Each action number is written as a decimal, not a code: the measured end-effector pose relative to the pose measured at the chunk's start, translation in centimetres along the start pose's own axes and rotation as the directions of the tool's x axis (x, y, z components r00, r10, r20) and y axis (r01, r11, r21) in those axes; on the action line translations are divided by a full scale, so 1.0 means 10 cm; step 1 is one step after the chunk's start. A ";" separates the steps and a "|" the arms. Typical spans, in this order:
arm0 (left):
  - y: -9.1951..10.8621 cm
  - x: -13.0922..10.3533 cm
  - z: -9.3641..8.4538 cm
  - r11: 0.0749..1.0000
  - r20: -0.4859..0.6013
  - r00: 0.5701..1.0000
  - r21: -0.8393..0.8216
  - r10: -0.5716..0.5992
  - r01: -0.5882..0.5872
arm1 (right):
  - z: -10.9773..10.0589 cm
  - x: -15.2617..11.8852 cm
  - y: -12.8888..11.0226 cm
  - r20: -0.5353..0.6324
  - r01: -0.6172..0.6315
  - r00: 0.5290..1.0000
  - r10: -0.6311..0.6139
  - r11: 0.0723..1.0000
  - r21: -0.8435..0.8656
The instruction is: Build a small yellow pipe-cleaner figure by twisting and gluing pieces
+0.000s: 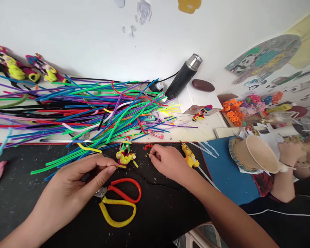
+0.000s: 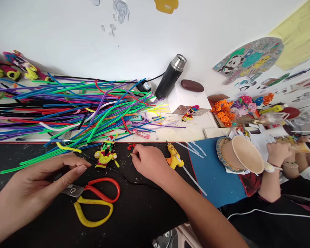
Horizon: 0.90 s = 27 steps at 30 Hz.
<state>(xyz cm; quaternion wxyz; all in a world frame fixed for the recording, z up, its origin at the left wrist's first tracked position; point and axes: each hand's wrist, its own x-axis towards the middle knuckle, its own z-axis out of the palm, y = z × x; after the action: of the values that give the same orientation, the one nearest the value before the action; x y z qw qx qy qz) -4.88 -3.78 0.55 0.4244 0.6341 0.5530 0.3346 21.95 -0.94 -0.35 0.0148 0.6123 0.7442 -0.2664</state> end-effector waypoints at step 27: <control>-0.01 0.02 0.03 1.000 0.024 1.000 0.014 0.020 -0.021 | 0.10 -0.06 0.04 -0.051 0.009 0.999 -0.002 0.991 0.136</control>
<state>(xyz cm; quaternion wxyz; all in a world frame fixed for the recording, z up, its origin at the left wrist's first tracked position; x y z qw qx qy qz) -4.64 -3.62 0.37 0.4228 0.6467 0.5440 0.3273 22.17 -1.89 -1.19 -0.0466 0.6163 0.7261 -0.3012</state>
